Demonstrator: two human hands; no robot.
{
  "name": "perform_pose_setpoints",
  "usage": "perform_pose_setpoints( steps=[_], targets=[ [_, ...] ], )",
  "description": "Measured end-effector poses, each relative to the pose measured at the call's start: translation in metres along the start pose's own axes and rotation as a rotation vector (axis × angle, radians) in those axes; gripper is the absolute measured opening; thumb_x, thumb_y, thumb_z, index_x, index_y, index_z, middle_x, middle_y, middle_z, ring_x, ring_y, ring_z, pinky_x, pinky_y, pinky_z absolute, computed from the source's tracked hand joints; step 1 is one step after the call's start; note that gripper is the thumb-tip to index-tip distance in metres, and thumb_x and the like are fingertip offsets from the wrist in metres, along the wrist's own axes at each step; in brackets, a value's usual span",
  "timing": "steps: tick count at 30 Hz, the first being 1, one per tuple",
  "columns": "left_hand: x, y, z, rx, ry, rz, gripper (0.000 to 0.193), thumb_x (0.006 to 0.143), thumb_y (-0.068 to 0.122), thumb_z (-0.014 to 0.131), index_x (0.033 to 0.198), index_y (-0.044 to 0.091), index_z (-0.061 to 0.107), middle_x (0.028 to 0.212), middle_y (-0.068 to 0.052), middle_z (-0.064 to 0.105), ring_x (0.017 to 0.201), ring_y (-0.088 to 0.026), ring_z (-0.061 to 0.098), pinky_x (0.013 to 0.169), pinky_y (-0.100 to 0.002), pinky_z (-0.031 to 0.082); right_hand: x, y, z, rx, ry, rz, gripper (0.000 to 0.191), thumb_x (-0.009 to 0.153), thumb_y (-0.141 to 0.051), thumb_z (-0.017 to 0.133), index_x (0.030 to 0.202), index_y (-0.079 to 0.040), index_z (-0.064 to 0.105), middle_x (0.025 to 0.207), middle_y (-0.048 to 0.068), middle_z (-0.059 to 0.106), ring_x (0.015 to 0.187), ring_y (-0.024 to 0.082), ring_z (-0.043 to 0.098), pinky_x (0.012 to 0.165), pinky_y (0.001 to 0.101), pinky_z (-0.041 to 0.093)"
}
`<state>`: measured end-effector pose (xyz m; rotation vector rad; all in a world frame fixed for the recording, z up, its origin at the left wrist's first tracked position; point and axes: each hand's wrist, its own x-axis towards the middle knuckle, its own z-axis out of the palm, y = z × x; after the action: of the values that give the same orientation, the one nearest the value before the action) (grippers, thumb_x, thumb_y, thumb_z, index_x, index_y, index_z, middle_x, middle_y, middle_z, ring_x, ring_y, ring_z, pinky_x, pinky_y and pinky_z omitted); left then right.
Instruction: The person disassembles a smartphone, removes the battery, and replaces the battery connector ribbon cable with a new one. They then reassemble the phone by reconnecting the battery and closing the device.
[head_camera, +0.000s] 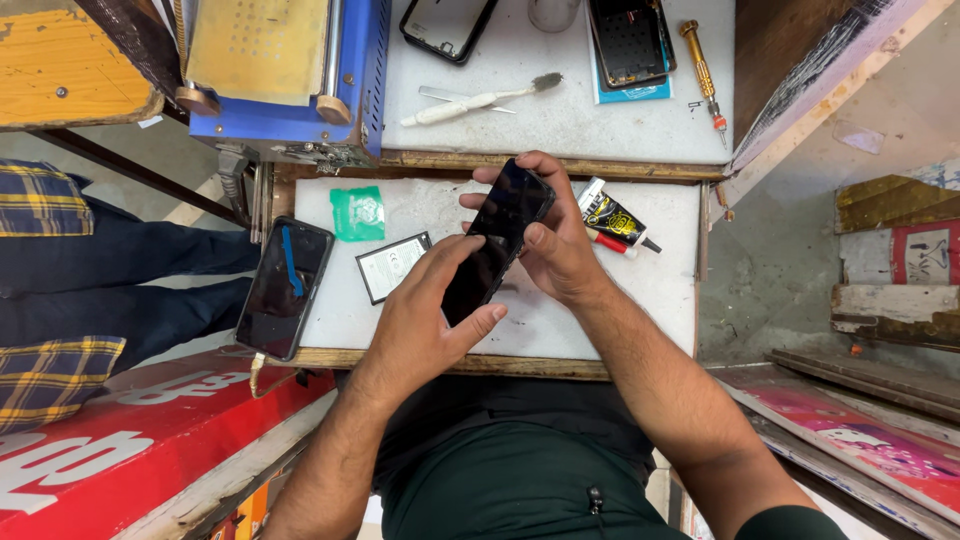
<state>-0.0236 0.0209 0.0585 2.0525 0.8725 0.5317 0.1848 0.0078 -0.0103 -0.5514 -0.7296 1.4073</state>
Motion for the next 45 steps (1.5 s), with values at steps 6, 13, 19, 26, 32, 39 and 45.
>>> perform_pose_setpoints(
  steps=[6, 13, 19, 26, 32, 39, 45],
  targets=[
    [-0.001, -0.004, 0.007, 0.360, 0.207, 0.115, 0.068, 0.083, 0.029, 0.085, 0.143, 0.015, 0.055, 0.145, -0.024, 0.052, 0.128, -0.041, 0.057, 0.104, -0.051, 0.050, 0.000, -0.007, -0.002, -0.023, -0.024, 0.086, 0.088, 0.092, -0.043, 0.078, 0.159, -0.017, 0.028, 0.155, 0.016, 0.050, 0.141, 0.029, 0.056, 0.114, 0.0435, 0.056],
    [-0.002, -0.018, 0.010, 0.558, 0.408, 0.170, 0.082, 0.074, 0.041, 0.088, 0.141, 0.009, 0.053, 0.143, -0.027, 0.048, 0.125, -0.044, 0.054, 0.099, -0.054, 0.046, 0.005, 0.001, -0.011, -0.132, 0.305, 0.244, 0.052, 0.097, -0.028, 0.067, 0.140, -0.001, 0.053, 0.109, 0.010, 0.069, 0.093, 0.018, 0.070, 0.075, 0.0357, 0.063],
    [-0.009, -0.044, 0.005, -0.589, 0.455, -0.239, 0.045, 0.099, 0.017, 0.072, 0.136, -0.001, 0.054, 0.107, -0.010, 0.068, 0.094, -0.014, 0.066, 0.081, -0.029, 0.056, 0.008, -0.003, -0.016, -0.038, 0.347, 0.119, 0.043, 0.099, -0.029, 0.068, 0.130, -0.003, 0.056, 0.105, 0.012, 0.072, 0.093, 0.019, 0.072, 0.074, 0.0369, 0.063],
    [-0.011, -0.043, 0.016, -0.568, 0.500, -0.138, 0.022, 0.102, 0.010, 0.070, 0.118, -0.006, 0.065, 0.097, -0.008, 0.069, 0.086, -0.013, 0.068, 0.080, -0.028, 0.059, 0.005, -0.004, -0.017, 0.013, 0.244, 0.113, 0.047, 0.098, -0.030, 0.073, 0.132, -0.004, 0.053, 0.111, 0.014, 0.070, 0.098, 0.023, 0.073, 0.080, 0.0383, 0.066],
    [-0.012, -0.020, 0.015, 0.201, 0.550, 0.337, 0.024, 0.095, 0.000, 0.074, 0.117, 0.001, 0.067, 0.109, -0.011, 0.067, 0.098, -0.025, 0.071, 0.084, -0.033, 0.060, 0.012, -0.004, -0.005, 0.142, 0.230, 0.105, 0.066, 0.094, -0.044, 0.067, 0.147, -0.018, 0.040, 0.138, 0.014, 0.062, 0.116, 0.028, 0.068, 0.095, 0.0440, 0.061],
    [-0.007, -0.005, 0.034, 0.406, 0.371, 0.454, 0.030, 0.081, 0.005, 0.081, 0.110, 0.006, 0.073, 0.113, -0.011, 0.066, 0.110, -0.031, 0.062, 0.093, -0.046, 0.052, 0.012, 0.001, 0.002, 0.325, 0.237, 0.158, 0.077, 0.106, -0.064, 0.025, 0.152, -0.006, 0.045, 0.144, 0.018, 0.058, 0.122, 0.031, 0.062, 0.098, 0.0539, 0.059],
    [0.000, -0.006, 0.024, 0.157, 0.328, 0.247, 0.033, 0.082, 0.004, 0.080, 0.114, 0.003, 0.069, 0.114, -0.011, 0.068, 0.111, -0.031, 0.063, 0.097, -0.043, 0.052, 0.009, 0.005, 0.001, 0.266, 0.266, 0.195, 0.075, 0.108, -0.061, 0.020, 0.150, -0.005, 0.048, 0.140, 0.019, 0.059, 0.118, 0.030, 0.064, 0.094, 0.0530, 0.060]
  ],
)
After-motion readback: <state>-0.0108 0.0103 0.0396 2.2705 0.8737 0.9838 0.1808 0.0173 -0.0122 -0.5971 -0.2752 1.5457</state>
